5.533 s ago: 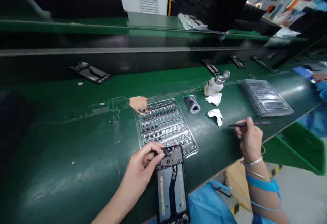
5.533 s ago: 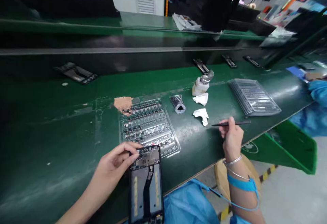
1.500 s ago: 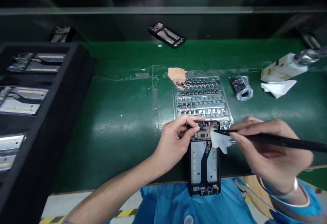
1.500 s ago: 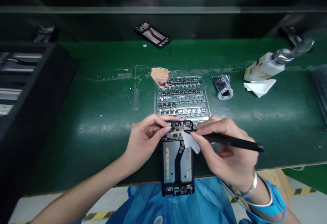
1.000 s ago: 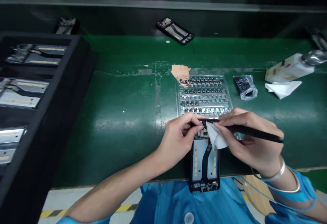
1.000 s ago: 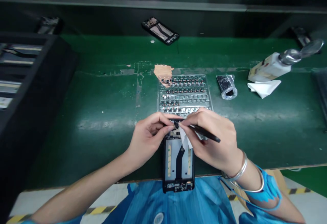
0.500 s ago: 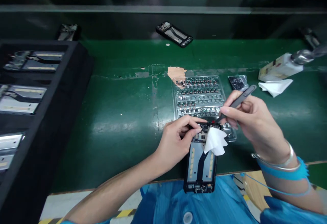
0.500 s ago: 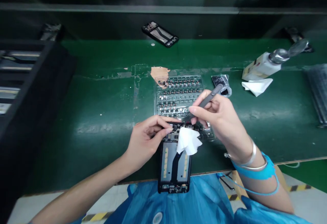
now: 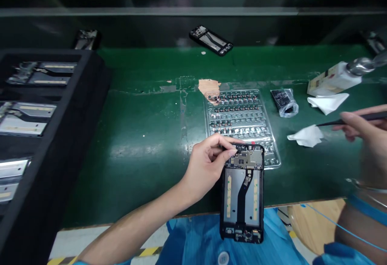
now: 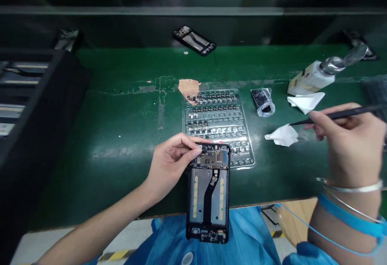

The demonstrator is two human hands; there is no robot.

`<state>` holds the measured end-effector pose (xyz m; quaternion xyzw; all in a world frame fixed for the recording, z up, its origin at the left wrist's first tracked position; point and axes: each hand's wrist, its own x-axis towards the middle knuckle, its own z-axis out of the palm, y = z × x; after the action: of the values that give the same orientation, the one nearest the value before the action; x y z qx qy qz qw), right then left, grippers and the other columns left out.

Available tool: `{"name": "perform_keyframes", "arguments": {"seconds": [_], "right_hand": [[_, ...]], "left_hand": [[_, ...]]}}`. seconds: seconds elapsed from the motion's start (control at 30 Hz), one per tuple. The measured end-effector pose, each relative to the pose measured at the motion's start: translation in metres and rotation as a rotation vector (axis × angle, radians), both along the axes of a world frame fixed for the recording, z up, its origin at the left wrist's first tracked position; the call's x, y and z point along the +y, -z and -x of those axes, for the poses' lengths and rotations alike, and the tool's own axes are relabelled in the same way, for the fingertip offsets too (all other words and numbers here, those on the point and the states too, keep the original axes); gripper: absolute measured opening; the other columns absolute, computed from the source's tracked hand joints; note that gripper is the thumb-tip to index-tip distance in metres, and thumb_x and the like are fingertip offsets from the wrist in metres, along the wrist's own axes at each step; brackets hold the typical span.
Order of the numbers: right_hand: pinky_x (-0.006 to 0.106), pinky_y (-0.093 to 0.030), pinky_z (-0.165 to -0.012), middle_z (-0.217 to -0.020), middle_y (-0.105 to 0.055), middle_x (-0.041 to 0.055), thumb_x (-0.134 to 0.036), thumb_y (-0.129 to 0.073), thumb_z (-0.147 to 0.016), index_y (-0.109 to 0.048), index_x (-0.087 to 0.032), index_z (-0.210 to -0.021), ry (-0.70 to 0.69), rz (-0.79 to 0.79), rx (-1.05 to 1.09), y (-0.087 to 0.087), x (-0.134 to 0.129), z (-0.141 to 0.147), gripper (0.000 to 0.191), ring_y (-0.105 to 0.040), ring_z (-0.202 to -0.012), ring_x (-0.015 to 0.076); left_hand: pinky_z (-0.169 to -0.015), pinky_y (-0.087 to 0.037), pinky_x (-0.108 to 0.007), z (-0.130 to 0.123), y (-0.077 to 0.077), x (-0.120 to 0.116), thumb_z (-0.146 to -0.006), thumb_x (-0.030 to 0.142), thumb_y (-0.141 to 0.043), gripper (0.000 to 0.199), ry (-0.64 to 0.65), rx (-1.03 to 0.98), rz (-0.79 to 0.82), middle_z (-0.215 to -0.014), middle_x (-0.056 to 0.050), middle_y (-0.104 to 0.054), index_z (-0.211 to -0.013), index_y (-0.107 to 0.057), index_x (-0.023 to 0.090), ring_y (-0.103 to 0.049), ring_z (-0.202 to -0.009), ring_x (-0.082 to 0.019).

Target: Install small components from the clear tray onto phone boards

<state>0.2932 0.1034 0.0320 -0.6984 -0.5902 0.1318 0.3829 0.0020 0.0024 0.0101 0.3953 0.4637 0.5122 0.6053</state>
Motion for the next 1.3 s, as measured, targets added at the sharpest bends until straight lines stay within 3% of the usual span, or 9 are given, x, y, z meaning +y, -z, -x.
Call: {"name": "perform_keyframes", "arguments": {"seconds": [0.17,0.33,0.43,0.57,0.63,0.7,0.83,1.03,1.3], "right_hand": [[0.028,-0.038,-0.052,-0.07,-0.066,0.0126,-0.035,-0.06,-0.076,-0.066,-0.014,-0.08,0.152,-0.054,-0.588,0.011,0.0,0.004,0.023,-0.062,-0.064,0.022],[0.026,-0.026,-0.044,-0.048,-0.055,0.0072,-0.042,-0.063,-0.072,-0.061,-0.017,-0.072,-0.039,0.204,-0.947,0.004,-0.007,0.024,0.025,-0.053,-0.05,0.0193],[0.025,-0.02,-0.043,-0.049,-0.052,0.0052,-0.049,-0.059,-0.075,-0.057,-0.018,-0.072,-0.18,0.311,-1.008,-0.001,-0.011,0.038,0.03,-0.045,-0.046,0.016],[0.026,-0.028,-0.047,-0.058,-0.056,0.0025,-0.052,-0.052,-0.082,-0.057,-0.019,-0.084,-0.408,0.255,-0.602,-0.002,-0.03,0.069,0.033,-0.046,-0.05,0.0139],[0.025,-0.035,-0.05,-0.06,-0.055,0.0002,-0.048,-0.047,-0.087,-0.057,-0.019,-0.08,-0.694,0.406,-0.2,0.001,-0.043,0.089,0.031,-0.048,-0.052,0.0125],[0.023,-0.04,-0.051,-0.062,-0.056,-0.0012,-0.044,-0.046,-0.088,-0.056,-0.019,-0.078,-0.847,0.609,0.191,0.006,-0.053,0.108,0.029,-0.05,-0.054,0.0117],[0.022,-0.045,-0.051,-0.069,-0.059,-0.0015,-0.042,-0.054,-0.085,-0.057,-0.019,-0.088,-0.707,0.756,0.666,0.016,-0.063,0.127,0.023,-0.054,-0.057,0.0114],[0.023,-0.049,-0.06,-0.077,-0.064,0.0003,-0.038,-0.059,-0.082,-0.061,-0.019,-0.09,-0.713,0.834,0.872,0.018,-0.064,0.127,0.021,-0.059,-0.066,0.0123],[0.021,-0.045,-0.059,-0.078,-0.062,-0.0012,-0.036,-0.056,-0.085,-0.063,-0.02,-0.095,-0.83,0.767,0.757,0.019,-0.064,0.126,0.02,-0.055,-0.066,0.0106]], "left_hand": [[-0.07,-0.056,-0.03,0.0,0.001,0.0,-0.081,0.01,-0.054,0.014,-0.01,0.004,-0.007,-0.099,-0.005,-0.07,-0.07,-0.053,0.018,-0.067,-0.085,-0.017],[-0.073,-0.056,-0.031,0.001,0.002,0.001,-0.081,0.009,-0.054,0.013,-0.012,0.011,-0.013,-0.1,-0.006,-0.07,-0.072,-0.053,0.018,-0.067,-0.086,-0.017],[-0.073,-0.055,-0.03,0.001,0.003,0.0,-0.082,0.01,-0.054,0.012,-0.015,0.008,-0.02,-0.1,-0.007,-0.07,-0.072,-0.052,0.017,-0.067,-0.086,-0.017],[-0.07,-0.055,-0.027,0.0,0.004,-0.001,-0.083,0.012,-0.055,0.011,-0.035,-0.008,-0.003,-0.101,-0.006,-0.069,-0.073,-0.052,0.016,-0.067,-0.081,-0.015],[-0.069,-0.055,-0.025,0.0,0.004,-0.001,-0.083,0.014,-0.056,0.01,-0.066,-0.018,-0.003,-0.101,-0.006,-0.069,-0.073,-0.052,0.016,-0.067,-0.078,-0.013],[-0.068,-0.054,-0.025,0.001,0.002,0.0,-0.083,0.016,-0.057,0.01,-0.091,-0.018,-0.019,-0.101,-0.006,-0.069,-0.074,-0.053,0.016,-0.067,-0.078,-0.013],[-0.076,-0.053,-0.029,0.006,0.0,0.002,-0.084,0.017,-0.057,0.007,-0.143,0.175,-0.153,-0.106,-0.007,-0.065,-0.077,-0.057,0.017,-0.063,-0.094,-0.017],[-0.086,-0.049,-0.036,0.012,0.007,0.003,-0.078,0.009,-0.062,0.011,-0.331,0.637,-0.539,-0.108,-0.005,-0.06,-0.079,-0.063,0.02,-0.057,-0.102,-0.018],[-0.08,-0.05,-0.036,0.013,0.012,0.002,-0.075,0.006,-0.06,0.019,-0.303,1.017,-0.993,-0.104,-0.006,-0.066,-0.085,-0.061,0.021,-0.061,-0.101,-0.021]]}}
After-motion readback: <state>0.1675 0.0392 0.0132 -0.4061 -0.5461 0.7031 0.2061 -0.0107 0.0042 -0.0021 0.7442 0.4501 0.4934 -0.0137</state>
